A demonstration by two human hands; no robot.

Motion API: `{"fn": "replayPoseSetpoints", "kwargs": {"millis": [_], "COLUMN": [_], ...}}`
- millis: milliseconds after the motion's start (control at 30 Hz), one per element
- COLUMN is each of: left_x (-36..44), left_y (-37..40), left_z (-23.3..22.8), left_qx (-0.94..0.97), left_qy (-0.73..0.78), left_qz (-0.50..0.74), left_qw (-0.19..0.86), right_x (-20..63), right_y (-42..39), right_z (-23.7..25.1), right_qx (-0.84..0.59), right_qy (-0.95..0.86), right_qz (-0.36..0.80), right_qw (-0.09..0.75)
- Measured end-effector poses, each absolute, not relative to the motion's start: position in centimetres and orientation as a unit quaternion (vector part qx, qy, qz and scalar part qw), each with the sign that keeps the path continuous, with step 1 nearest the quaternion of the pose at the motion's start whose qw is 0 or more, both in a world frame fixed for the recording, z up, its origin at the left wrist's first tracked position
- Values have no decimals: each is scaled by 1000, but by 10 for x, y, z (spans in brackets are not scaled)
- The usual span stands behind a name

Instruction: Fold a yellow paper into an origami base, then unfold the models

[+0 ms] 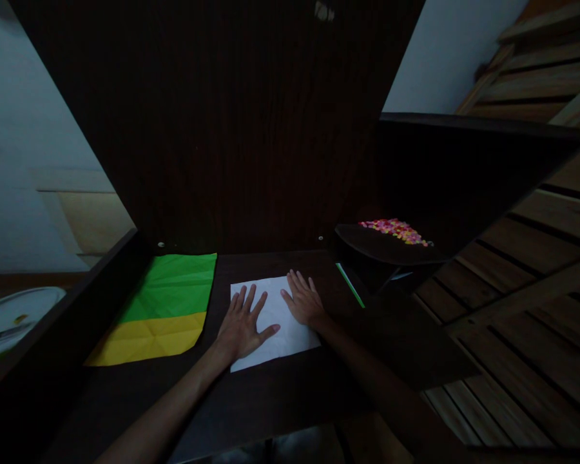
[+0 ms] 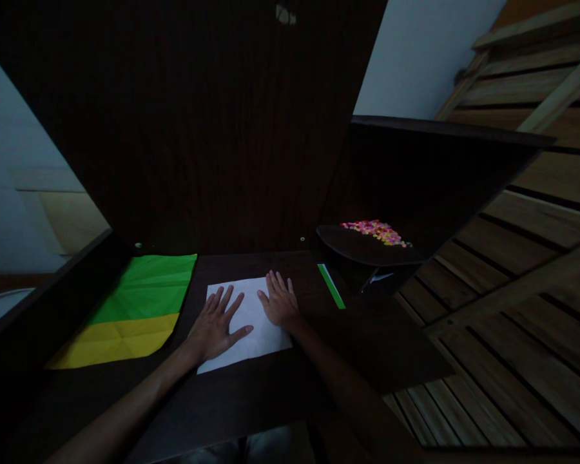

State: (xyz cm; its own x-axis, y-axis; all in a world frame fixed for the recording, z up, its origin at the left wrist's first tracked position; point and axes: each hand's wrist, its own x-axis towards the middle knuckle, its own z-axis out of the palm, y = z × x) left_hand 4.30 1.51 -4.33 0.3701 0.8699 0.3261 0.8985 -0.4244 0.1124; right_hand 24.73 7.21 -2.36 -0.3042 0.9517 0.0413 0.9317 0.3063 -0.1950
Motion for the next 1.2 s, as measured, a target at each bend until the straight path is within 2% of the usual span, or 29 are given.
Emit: {"fn": "replayPoseSetpoints", "kwargs": {"millis": [267,500,967,1200], "left_x": [36,29,9,-9], "left_y": [6,-13,-66,-96], "left_z": [-52,-48,-44,-43], "left_qx": [-826,-829,-832,-839], "left_qy": [-526,-522,-519,-510], "left_qz": [-189,-189,-153,-142], "left_qw": [68,70,119,123], "right_x": [255,256,256,256], "right_y": [82,81,79,81], "right_z": [-25,-29,-29,-26], "right_qx": [-614,-607,-615,-621], "right_qy": [-787,-790,-784,-776], "right_qz": [40,31,35,73], "right_qw": [53,81,81,78]}}
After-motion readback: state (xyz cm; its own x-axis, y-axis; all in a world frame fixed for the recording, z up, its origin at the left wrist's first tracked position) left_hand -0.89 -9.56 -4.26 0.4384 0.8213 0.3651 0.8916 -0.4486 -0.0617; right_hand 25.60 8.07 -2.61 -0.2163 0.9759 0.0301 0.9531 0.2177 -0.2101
